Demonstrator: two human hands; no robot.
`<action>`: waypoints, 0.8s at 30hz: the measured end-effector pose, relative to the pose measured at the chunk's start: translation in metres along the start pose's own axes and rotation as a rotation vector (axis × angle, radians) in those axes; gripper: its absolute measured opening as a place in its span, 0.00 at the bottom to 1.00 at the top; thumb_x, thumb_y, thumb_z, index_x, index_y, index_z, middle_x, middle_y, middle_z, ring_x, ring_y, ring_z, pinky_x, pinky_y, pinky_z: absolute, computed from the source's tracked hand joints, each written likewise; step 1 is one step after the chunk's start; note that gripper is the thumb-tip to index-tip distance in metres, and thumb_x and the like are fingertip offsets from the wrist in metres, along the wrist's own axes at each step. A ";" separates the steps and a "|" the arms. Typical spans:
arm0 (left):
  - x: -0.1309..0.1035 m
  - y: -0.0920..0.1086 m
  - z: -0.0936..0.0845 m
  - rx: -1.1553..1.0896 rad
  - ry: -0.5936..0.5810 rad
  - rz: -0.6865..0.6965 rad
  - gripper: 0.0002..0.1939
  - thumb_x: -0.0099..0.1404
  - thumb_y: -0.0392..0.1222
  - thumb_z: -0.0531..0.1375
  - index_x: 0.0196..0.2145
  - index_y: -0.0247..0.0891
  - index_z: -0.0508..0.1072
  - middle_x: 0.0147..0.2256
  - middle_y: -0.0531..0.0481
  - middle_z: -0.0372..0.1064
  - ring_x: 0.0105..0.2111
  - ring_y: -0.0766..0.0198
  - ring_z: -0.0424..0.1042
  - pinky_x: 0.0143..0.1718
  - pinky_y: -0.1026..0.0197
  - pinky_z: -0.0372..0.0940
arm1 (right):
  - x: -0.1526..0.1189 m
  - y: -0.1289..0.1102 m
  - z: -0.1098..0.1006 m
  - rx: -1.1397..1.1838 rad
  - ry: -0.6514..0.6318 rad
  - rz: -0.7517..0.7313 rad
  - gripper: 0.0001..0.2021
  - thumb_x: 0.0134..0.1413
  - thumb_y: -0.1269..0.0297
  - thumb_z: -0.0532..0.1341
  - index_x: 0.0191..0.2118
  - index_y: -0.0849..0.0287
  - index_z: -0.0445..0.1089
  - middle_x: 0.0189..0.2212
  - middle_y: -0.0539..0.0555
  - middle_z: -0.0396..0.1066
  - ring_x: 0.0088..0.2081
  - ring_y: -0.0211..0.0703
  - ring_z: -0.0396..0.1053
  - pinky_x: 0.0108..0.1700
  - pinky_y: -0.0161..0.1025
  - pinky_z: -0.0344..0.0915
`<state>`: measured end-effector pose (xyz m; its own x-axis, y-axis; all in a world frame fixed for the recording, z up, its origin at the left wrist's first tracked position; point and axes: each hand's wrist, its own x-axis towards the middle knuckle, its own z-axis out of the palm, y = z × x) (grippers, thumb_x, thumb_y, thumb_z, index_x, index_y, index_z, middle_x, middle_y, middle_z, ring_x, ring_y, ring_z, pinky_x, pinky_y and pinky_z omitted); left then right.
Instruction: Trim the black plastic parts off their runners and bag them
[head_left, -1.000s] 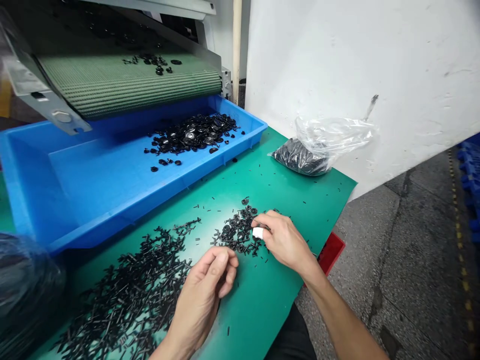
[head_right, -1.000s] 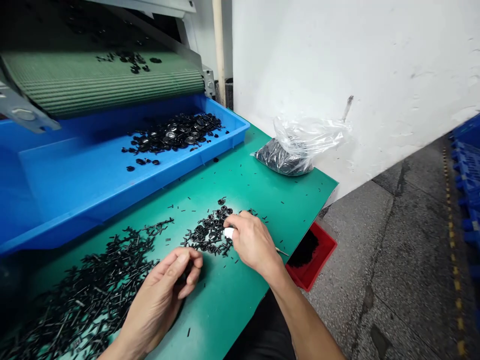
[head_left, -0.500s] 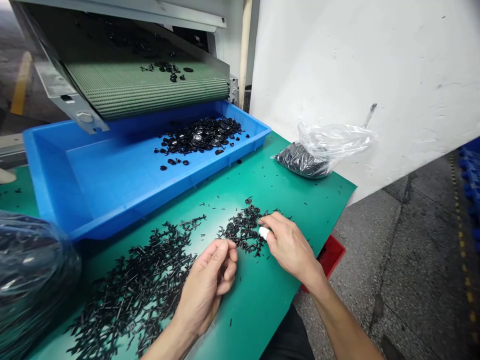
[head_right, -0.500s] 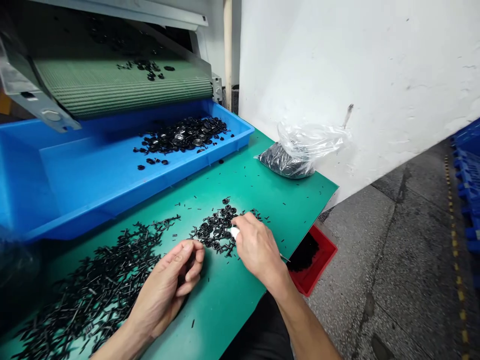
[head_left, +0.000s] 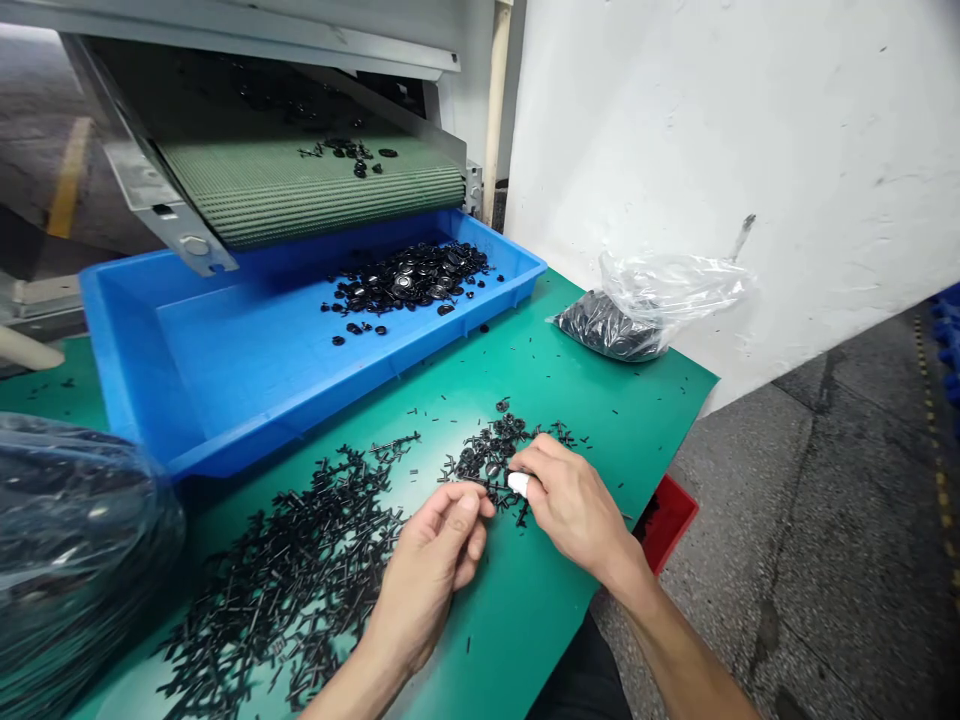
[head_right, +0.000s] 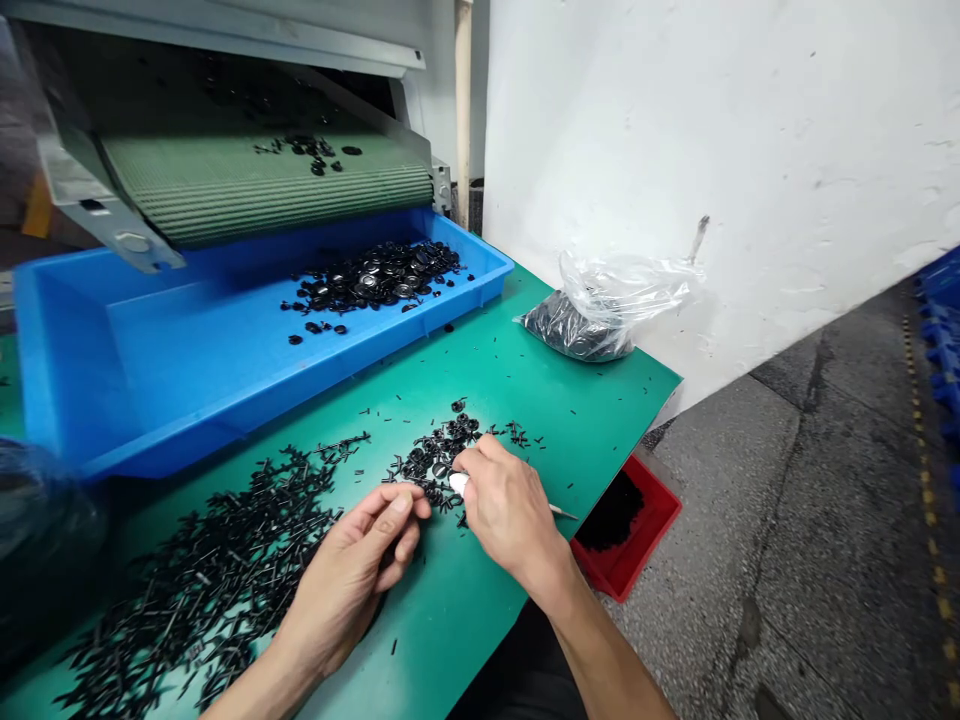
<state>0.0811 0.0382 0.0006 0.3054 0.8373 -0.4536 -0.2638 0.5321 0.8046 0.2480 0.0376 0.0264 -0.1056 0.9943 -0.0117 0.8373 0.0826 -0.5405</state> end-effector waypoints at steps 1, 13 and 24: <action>0.000 -0.001 -0.001 0.031 -0.007 -0.001 0.13 0.63 0.50 0.61 0.38 0.38 0.72 0.25 0.55 0.64 0.19 0.74 0.50 0.17 0.71 0.43 | -0.003 -0.003 -0.001 0.061 0.007 -0.028 0.13 0.58 0.78 0.51 0.39 0.56 0.69 0.38 0.50 0.65 0.35 0.37 0.65 0.37 0.34 0.57; 0.002 -0.001 -0.007 -0.122 -0.008 -0.007 0.17 0.57 0.46 0.68 0.41 0.33 0.76 0.19 0.57 0.58 0.19 0.74 0.49 0.18 0.69 0.43 | -0.030 -0.013 0.015 0.368 0.081 -0.067 0.20 0.53 0.83 0.46 0.44 0.55 0.66 0.38 0.51 0.69 0.39 0.40 0.67 0.40 0.37 0.61; 0.000 -0.007 -0.006 -0.020 0.047 0.052 0.16 0.56 0.48 0.68 0.39 0.36 0.78 0.18 0.58 0.58 0.19 0.73 0.51 0.20 0.68 0.46 | -0.043 -0.028 0.029 -0.043 0.160 -0.029 0.14 0.60 0.78 0.46 0.40 0.57 0.66 0.33 0.55 0.68 0.37 0.48 0.65 0.37 0.42 0.58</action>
<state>0.0776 0.0357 -0.0072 0.2481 0.8684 -0.4293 -0.2963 0.4900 0.8199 0.2137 -0.0092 0.0176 -0.0461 0.9891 0.1399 0.8575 0.1111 -0.5024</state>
